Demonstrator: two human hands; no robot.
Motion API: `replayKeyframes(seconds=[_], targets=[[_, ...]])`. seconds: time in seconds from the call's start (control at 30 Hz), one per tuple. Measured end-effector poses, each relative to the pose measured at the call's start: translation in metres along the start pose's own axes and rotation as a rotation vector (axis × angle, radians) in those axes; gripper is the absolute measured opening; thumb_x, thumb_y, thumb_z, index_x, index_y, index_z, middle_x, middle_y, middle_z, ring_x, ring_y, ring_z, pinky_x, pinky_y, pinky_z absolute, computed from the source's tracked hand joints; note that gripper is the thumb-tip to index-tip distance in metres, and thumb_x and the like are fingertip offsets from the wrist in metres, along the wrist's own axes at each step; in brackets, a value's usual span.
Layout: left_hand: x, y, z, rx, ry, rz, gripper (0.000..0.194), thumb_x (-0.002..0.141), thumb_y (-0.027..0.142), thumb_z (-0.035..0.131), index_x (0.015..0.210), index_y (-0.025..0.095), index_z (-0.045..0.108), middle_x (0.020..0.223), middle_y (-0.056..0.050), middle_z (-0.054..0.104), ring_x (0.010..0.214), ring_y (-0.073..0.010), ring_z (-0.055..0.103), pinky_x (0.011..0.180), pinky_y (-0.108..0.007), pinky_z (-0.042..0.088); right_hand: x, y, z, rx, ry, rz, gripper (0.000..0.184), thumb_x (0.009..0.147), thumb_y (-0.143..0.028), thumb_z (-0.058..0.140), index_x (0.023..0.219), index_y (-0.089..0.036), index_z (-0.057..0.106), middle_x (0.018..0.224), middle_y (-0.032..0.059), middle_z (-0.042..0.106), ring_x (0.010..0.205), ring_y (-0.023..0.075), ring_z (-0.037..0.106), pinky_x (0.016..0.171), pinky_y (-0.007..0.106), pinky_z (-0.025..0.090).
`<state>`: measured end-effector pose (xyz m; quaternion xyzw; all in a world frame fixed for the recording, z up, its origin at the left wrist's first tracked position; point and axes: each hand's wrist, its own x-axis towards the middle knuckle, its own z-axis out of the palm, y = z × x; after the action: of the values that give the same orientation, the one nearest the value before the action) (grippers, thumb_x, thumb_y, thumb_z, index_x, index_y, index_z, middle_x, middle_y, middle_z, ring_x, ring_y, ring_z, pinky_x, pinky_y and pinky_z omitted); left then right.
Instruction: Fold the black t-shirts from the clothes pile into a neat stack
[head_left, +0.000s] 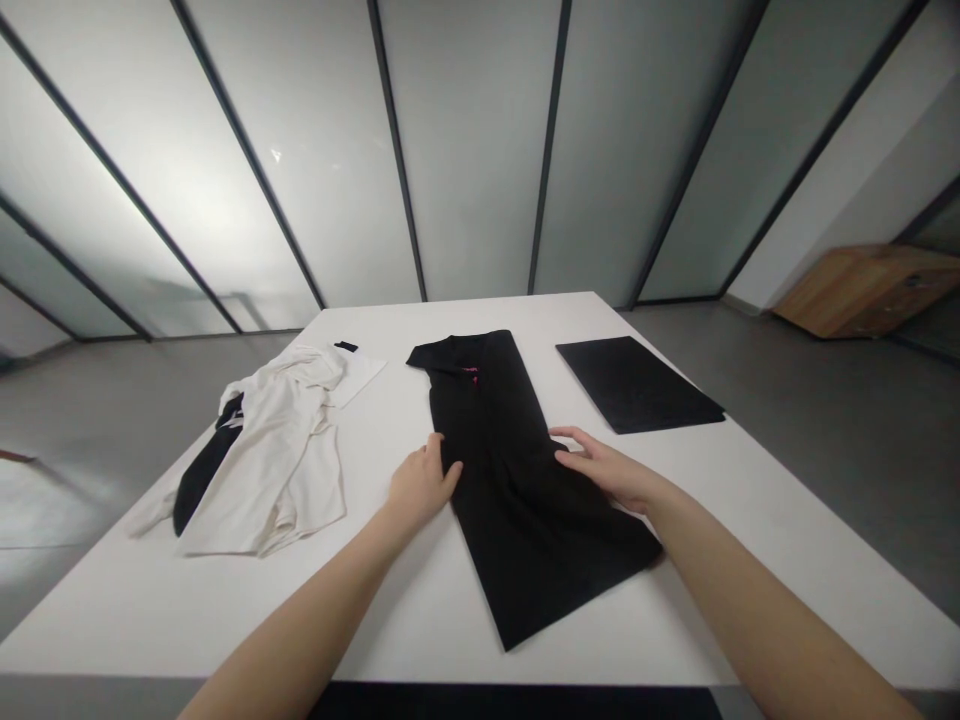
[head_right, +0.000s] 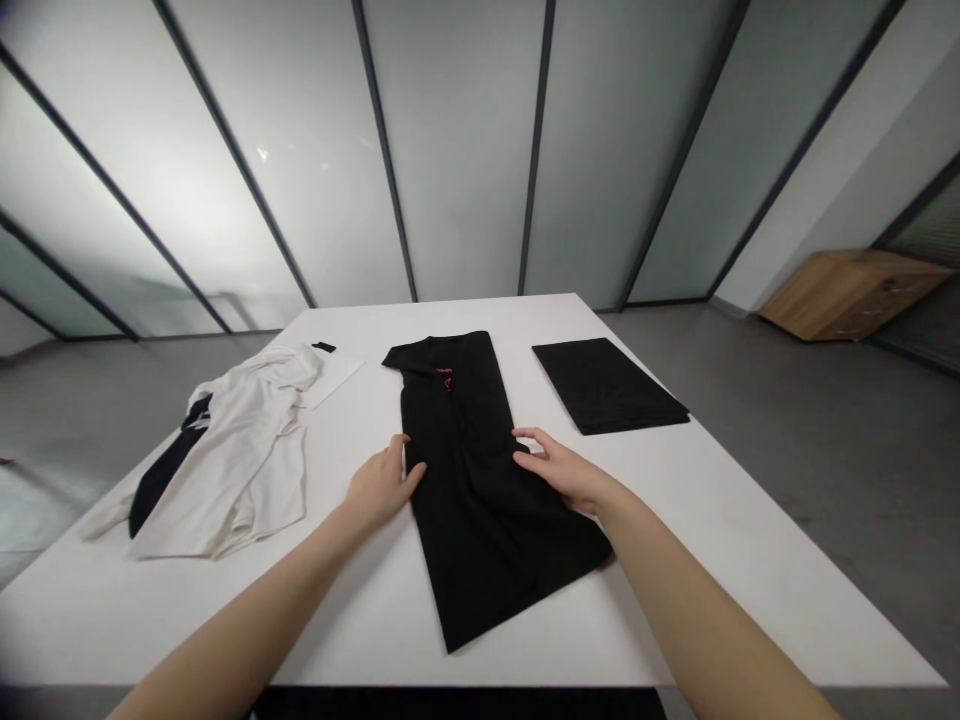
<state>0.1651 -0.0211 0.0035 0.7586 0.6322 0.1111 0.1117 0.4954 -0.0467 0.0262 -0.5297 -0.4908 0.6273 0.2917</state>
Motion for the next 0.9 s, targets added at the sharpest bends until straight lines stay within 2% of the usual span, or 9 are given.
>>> replayKeyframes(seconds=[0.1,0.2,0.27,0.33,0.43,0.57,0.67,0.77,0.9], targets=[[-0.002,0.002,0.001,-0.166,-0.027,0.017,0.053,0.102,0.038,0.063,0.148,0.019,0.044,0.098,-0.008,0.075,0.099,-0.0295,0.077,0.085,-0.037,0.054,-0.002,-0.001,0.010,0.012,-0.070,-0.033,0.079,0.096,-0.051,0.074,0.166,-0.037,0.040,0.137,0.0085,0.074,0.119,0.0269,0.075,0.096,0.042,0.064],[0.000,0.002,-0.003,-0.354,-0.053,-0.019,0.056,0.097,0.033,0.068,0.146,0.021,0.043,0.089,-0.002,0.072,0.083,-0.0246,0.077,0.075,-0.032,0.054,-0.006,-0.003,0.017,0.001,-0.156,-0.057,0.078,0.093,-0.047,0.077,0.164,-0.036,0.047,0.145,0.0083,0.070,0.124,0.0268,0.073,0.098,0.040,0.064],[-0.002,0.001,-0.010,-0.472,-0.166,-0.065,0.062,0.097,0.036,0.067,0.150,0.021,0.039,0.081,0.002,0.070,0.064,-0.0207,0.072,0.063,-0.029,0.051,-0.008,-0.004,0.017,-0.003,-0.216,-0.045,0.074,0.092,-0.048,0.080,0.160,-0.035,0.055,0.139,0.0079,0.072,0.115,0.0259,0.075,0.091,0.038,0.066],[-0.006,-0.001,-0.017,-0.543,-0.341,-0.077,0.070,0.099,0.042,0.065,0.156,0.020,0.033,0.070,0.005,0.067,0.049,-0.0182,0.065,0.052,-0.027,0.046,-0.010,-0.006,0.014,0.001,-0.273,-0.006,0.070,0.090,-0.047,0.083,0.155,-0.034,0.061,0.127,0.0072,0.076,0.100,0.0233,0.077,0.081,0.034,0.066],[-0.012,0.000,-0.023,-0.578,-0.472,-0.005,0.076,0.097,0.045,0.066,0.161,0.020,0.034,0.063,0.007,0.064,0.044,-0.0168,0.061,0.048,-0.024,0.042,-0.012,-0.008,0.010,0.064,-0.335,0.044,0.064,0.086,-0.045,0.088,0.146,-0.031,0.069,0.114,0.0051,0.078,0.090,0.0194,0.076,0.076,0.028,0.064],[-0.011,0.002,-0.020,-0.620,-0.398,0.085,0.060,0.091,0.037,0.070,0.147,0.022,0.058,0.065,0.007,0.063,0.051,-0.0161,0.064,0.054,-0.025,0.046,-0.012,-0.008,0.008,0.121,-0.345,0.061,0.057,0.083,-0.043,0.091,0.135,-0.028,0.075,0.111,0.0040,0.078,0.087,0.0172,0.076,0.074,0.025,0.063],[-0.004,0.000,-0.015,-0.714,-0.380,0.038,0.041,0.087,0.033,0.070,0.126,0.022,0.071,0.065,0.005,0.062,0.057,-0.0172,0.066,0.056,-0.026,0.048,-0.009,-0.004,0.012,0.154,-0.293,0.048,0.058,0.082,-0.040,0.090,0.136,-0.026,0.074,0.106,0.0035,0.080,0.082,0.0166,0.076,0.073,0.025,0.062],[0.004,-0.005,-0.013,-0.850,-0.343,-0.008,0.030,0.088,0.034,0.069,0.114,0.020,0.074,0.067,0.002,0.064,0.059,-0.0168,0.064,0.054,-0.026,0.049,-0.002,0.003,0.022,0.226,-0.158,-0.026,0.064,0.082,-0.035,0.085,0.144,-0.030,0.068,0.120,0.0046,0.080,0.098,0.0198,0.078,0.084,0.030,0.064],[0.016,-0.012,-0.007,-0.942,-0.107,0.006,0.029,0.089,0.036,0.068,0.112,0.019,0.076,0.083,-0.003,0.071,0.070,-0.0163,0.066,0.063,-0.027,0.053,0.014,0.012,0.040,0.240,0.000,-0.170,0.076,0.084,-0.035,0.075,0.157,-0.035,0.055,0.144,0.0035,0.073,0.125,0.0250,0.073,0.107,0.041,0.060]])
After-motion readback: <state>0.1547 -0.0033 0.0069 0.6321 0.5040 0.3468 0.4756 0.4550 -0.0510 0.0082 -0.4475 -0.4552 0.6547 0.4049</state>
